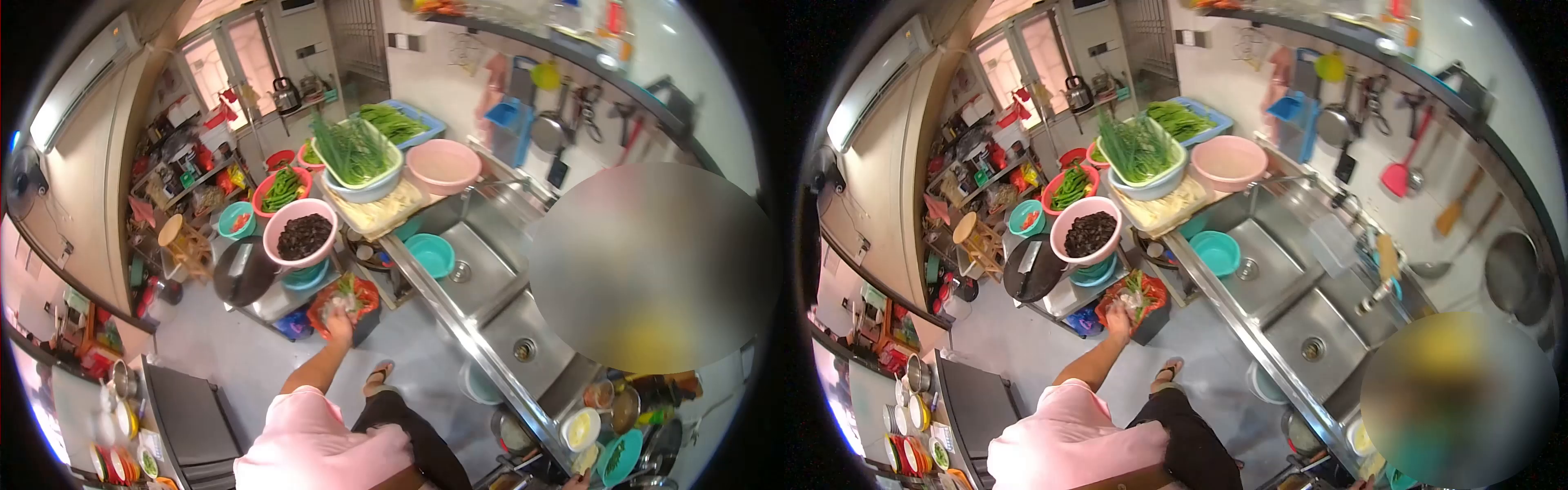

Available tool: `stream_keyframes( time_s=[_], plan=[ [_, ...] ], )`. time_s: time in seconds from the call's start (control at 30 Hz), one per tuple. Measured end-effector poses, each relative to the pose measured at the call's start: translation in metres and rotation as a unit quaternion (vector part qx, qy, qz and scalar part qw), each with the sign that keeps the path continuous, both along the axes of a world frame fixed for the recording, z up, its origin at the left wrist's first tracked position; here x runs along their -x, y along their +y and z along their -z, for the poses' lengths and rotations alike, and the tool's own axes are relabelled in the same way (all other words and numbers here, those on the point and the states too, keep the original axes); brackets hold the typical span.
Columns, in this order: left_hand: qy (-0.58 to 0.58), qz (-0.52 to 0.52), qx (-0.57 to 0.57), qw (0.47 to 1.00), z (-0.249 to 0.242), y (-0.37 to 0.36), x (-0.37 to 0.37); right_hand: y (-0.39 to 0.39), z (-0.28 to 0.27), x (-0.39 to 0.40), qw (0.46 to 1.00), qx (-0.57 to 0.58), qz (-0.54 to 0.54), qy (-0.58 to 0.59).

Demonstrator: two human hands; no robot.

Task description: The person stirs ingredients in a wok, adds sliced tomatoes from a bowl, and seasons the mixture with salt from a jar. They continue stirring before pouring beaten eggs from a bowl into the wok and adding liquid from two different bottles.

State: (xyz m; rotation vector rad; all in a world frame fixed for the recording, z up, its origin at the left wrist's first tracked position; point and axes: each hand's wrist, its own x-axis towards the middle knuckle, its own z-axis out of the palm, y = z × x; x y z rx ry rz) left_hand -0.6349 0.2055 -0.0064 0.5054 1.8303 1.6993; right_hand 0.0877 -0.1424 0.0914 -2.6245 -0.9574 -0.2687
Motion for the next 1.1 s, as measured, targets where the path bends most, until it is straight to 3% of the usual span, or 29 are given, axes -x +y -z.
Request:
stream_keyframes(
  time_s=[0.03, 0.07, 0.1, 0.17, 0.23, 0.27, 0.3, 0.33, 0.37, 0.47, 0.53, 0.6, 0.7, 0.73, 0.83, 0.97, 1.0, 1.1],
  plan=[
    [0.024, -0.037, -0.035, 0.998, 0.001, 0.023, 0.04, 0.033, 0.014, 0.031, 0.999, -0.024, -0.047, 0.002],
    [0.051, -0.073, -0.069, 0.994, 0.003, 0.046, 0.08, 0.056, 0.052, 0.028, 0.993, -0.002, -0.088, 0.08],
    [0.001, -0.09, -0.07, 0.993, 0.007, 0.067, 0.131, 0.085, 0.069, 0.047, 0.984, 0.101, -0.076, 0.122],
    [0.123, -0.14, -0.072, 0.98, 0.008, 0.106, 0.231, 0.15, 0.077, 0.119, 0.975, 0.088, -0.142, 0.149],
    [0.142, -0.179, -0.055, 0.972, -0.049, 0.124, 0.291, 0.205, 0.074, 0.184, 0.952, 0.216, -0.119, 0.184],
    [0.155, -0.206, -0.028, 0.966, 0.014, 0.14, 0.373, 0.211, 0.121, 0.17, 0.952, 0.155, -0.218, 0.152],
    [0.166, -0.233, -0.001, 0.958, 0.068, 0.156, 0.447, 0.223, 0.106, 0.196, 0.928, 0.211, -0.235, 0.199],
    [-0.078, -0.215, -0.097, 0.969, 0.017, 0.159, 0.44, 0.236, 0.08, 0.218, 0.9, 0.263, -0.249, 0.244],
    [-0.11, -0.2, -0.111, 0.967, 0.031, 0.164, 0.482, 0.249, 0.057, 0.234, 0.867, 0.313, -0.26, 0.286],
    [-0.226, -0.288, -0.107, 0.924, 0.051, 0.19, 0.569, 0.28, 0.036, 0.279, 0.854, 0.34, -0.252, 0.302],
    [-0.264, -0.293, -0.08, 0.915, 0.031, 0.203, 0.593, 0.292, 0.035, 0.297, 0.857, 0.352, -0.228, 0.3],
    [-0.305, -0.282, -0.078, 0.906, 0.045, 0.217, 0.627, 0.301, 0.034, 0.313, 0.859, 0.363, -0.205, 0.297],
    [-0.282, -0.194, -0.153, 0.927, 0.063, 0.232, 0.646, 0.309, 0.038, 0.333, 0.862, 0.372, -0.175, 0.295],
    [-0.33, -0.193, -0.113, 0.917, 0.066, 0.236, 0.654, 0.31, 0.037, 0.337, 0.865, 0.371, -0.166, 0.295],
    [-0.303, -0.266, -0.137, 0.905, 0.062, 0.242, 0.652, 0.309, 0.04, 0.346, 0.867, 0.37, -0.152, 0.297],
    [-0.167, -0.328, -0.135, 0.92, 0.037, 0.225, 0.629, 0.304, 0.047, 0.348, 0.867, 0.356, -0.152, 0.314],
    [-0.116, -0.367, -0.104, 0.917, 0.01, 0.219, 0.601, 0.301, 0.05, 0.347, 0.868, 0.347, -0.154, 0.318],
    [-0.006, -0.261, -0.159, 0.952, -0.045, 0.185, 0.511, 0.288, 0.064, 0.34, 0.879, 0.306, -0.166, 0.327]
  ],
)
